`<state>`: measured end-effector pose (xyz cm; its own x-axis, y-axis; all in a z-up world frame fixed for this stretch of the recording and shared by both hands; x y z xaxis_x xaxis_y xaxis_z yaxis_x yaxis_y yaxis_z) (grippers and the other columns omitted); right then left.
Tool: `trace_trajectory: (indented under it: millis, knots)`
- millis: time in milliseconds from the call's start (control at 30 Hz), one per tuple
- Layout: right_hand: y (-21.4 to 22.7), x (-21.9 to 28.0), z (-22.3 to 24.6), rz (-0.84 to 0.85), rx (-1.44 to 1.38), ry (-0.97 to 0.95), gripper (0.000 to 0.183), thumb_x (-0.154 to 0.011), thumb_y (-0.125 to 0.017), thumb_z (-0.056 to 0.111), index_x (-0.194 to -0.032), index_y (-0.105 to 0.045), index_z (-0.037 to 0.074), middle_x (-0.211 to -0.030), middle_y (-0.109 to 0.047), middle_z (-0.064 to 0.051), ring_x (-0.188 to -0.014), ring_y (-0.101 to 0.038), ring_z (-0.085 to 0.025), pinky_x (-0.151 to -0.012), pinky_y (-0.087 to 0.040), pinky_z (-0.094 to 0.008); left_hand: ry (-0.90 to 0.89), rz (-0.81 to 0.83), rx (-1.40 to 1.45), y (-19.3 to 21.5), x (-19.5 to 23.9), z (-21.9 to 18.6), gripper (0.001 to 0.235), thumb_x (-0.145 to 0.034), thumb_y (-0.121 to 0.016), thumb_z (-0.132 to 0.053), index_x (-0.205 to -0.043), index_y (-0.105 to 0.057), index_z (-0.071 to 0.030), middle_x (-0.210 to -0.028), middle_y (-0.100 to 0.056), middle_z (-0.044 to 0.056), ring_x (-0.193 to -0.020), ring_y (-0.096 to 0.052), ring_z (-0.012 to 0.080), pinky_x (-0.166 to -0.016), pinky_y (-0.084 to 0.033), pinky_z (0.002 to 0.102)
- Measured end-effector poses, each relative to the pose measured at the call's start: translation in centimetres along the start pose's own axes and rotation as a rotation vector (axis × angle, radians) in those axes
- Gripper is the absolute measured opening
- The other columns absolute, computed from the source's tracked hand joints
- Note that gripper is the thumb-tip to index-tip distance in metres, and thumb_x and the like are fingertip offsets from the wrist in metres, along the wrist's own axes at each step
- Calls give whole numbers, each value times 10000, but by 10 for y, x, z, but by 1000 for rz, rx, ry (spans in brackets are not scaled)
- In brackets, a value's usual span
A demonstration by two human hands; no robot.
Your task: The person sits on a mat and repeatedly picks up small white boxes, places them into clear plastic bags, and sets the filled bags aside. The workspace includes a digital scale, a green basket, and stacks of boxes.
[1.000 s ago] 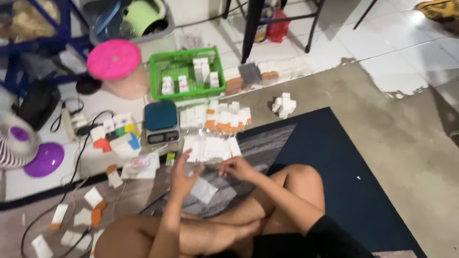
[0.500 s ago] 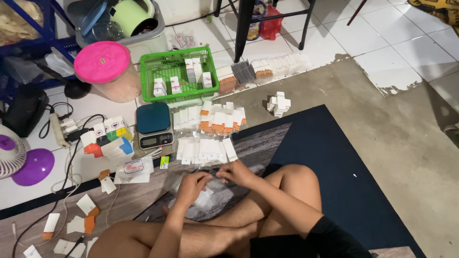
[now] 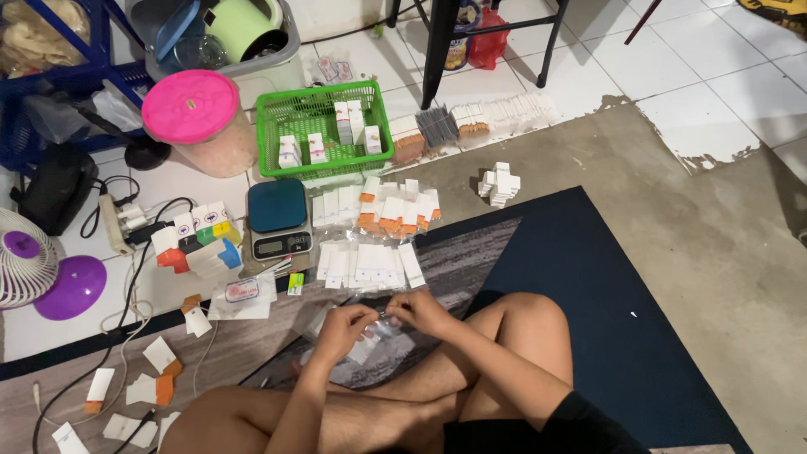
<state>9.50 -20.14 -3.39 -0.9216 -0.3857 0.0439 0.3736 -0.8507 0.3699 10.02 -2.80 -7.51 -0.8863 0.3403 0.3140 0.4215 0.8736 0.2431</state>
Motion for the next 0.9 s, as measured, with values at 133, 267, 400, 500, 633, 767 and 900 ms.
trace_trajectory:
  millis: [133,267,400,500,633,767,900]
  knots:
    - [5,1,5,-64,-72,27,43,-873,-789,89,-907,-770,69,-728,-746,-97,-734,-713,-233,-751,-557,-372,10,-50,139,3,5,-12,136,-839,-812,-67,-963,-805,-12,-845,-795,194,-613,-754,223,-579,-622,281]
    - [4,-1,-5,-65,-202,9,81,-926,-722,71,-857,-762,61,-664,-734,-60,-645,-684,-162,-719,-540,-315,57,-55,162,-1,4,-7,158,-947,-714,-138,-975,-805,-12,-878,-795,201,-612,-768,285,-567,-641,349]
    - [2,-2,-11,-102,-106,29,103,-935,-733,102,-852,-775,58,-667,-730,-86,-673,-682,-173,-714,-541,-326,30,-64,195,0,2,-4,173,-875,-770,-89,-1023,-803,-4,-905,-792,199,-627,-755,242,-586,-631,310]
    - [4,-1,-10,-139,-167,45,79,-843,-829,76,-910,-788,71,-721,-730,-39,-746,-674,-169,-776,-533,-324,47,-116,216,7,8,-15,157,-883,-794,-137,-996,-815,-30,-875,-799,188,-608,-763,254,-565,-641,341]
    - [0,0,-11,-133,-146,23,48,-885,-795,114,-837,-798,111,-681,-730,-45,-714,-677,-154,-734,-533,-318,3,-78,246,-7,2,-9,332,-803,-882,-155,-1066,-751,-1,-914,-787,193,-600,-740,233,-573,-638,324]
    - [15,-4,-21,-179,-190,-17,53,-886,-803,144,-859,-808,99,-717,-748,-54,-747,-674,-149,-770,-531,-319,39,-130,288,-3,3,-7,177,-864,-824,-143,-985,-801,-16,-836,-790,204,-549,-736,232,-530,-633,302]
    - [94,-20,-47,-360,-134,-65,162,-889,-791,188,-998,-811,69,-868,-780,-138,-819,-724,-232,-777,-569,-373,-23,-262,62,12,9,-16,156,-888,-801,-240,-954,-842,-105,-563,-721,148,-449,-660,167,-456,-546,248]
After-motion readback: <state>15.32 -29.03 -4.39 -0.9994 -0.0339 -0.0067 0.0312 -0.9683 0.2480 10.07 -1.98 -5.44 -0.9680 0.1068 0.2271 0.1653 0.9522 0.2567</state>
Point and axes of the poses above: each hand's wrist, its own x-axis away from the middle knuckle, its own y-axis out of the back of the hand, z = x × y, the point moved 10 cm from there along -x, towards the middle knuckle
